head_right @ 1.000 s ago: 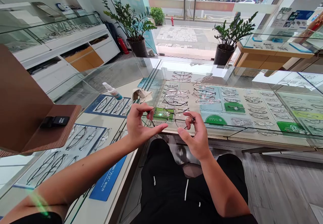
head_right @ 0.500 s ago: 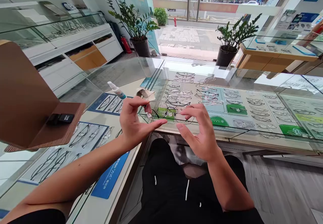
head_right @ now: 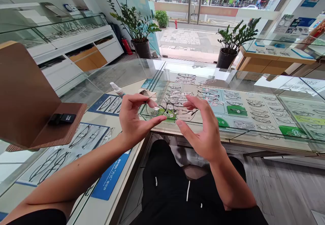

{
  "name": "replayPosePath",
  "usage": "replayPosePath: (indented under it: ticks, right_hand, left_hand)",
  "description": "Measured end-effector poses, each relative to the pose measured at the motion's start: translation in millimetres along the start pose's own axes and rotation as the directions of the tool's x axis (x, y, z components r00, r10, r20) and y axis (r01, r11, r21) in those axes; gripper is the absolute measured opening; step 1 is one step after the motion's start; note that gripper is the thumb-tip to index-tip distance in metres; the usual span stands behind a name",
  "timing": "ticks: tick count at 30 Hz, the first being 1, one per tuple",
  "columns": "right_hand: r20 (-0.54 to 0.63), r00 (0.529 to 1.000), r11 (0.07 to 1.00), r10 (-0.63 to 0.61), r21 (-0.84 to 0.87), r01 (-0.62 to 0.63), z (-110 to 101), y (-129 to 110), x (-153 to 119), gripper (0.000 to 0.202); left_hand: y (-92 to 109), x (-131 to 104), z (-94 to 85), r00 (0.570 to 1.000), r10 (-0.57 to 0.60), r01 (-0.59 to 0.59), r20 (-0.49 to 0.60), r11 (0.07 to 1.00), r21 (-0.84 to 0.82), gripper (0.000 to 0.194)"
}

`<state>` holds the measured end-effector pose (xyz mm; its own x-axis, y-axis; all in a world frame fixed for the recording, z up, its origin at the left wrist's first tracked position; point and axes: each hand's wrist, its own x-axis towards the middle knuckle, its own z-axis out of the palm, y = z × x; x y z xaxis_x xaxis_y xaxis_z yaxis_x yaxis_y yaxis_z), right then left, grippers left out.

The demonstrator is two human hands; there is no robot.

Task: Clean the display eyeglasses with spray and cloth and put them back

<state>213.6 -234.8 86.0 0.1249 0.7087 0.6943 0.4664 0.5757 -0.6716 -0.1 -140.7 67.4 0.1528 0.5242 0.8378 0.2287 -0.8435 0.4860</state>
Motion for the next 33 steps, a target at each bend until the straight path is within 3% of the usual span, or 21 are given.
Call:
replayPosePath:
  ticks: [4, 8, 14, 19, 24, 33]
  right_hand:
    - [-0.006, 1.000, 1.000, -0.008, -0.014, 0.008, 7, -10, 18, 0.059]
    - [0.028, 0.995, 0.995, -0.095, -0.025, 0.096, 18, -26, 43, 0.055]
    - [0.034, 0.988, 0.988, -0.152, 0.018, 0.152, 32, -39, 64, 0.059]
    - [0.016, 0.986, 0.986, -0.167, 0.010, 0.167, 40, -43, 69, 0.055]
    - [-0.009, 0.977, 0.976, -0.211, -0.047, 0.210, 45, -52, 72, 0.053]
    - [-0.045, 0.960, 0.954, -0.275, -0.134, 0.267, 44, -68, 72, 0.051]
  left_hand:
    - [2, 17, -14.8, 0.992, 0.080, -0.072, -0.100, 0.995, 0.074, 0.070]
    - [1, 34, -37.2, 0.973, 0.132, -0.102, -0.187, 0.981, 0.163, 0.076]
    - [11, 49, -61.7, 0.947, 0.161, -0.084, -0.277, 0.959, 0.271, 0.079]
    - [19, 55, -68.8, 0.926, 0.194, -0.107, -0.323, 0.958, 0.267, 0.075]
    - [20, 58, -72.5, 0.946, 0.113, -0.050, -0.304, 0.977, 0.208, 0.077]
    - [23, 59, -72.1, 0.947, 0.096, -0.036, -0.308, 0.980, 0.195, 0.074]
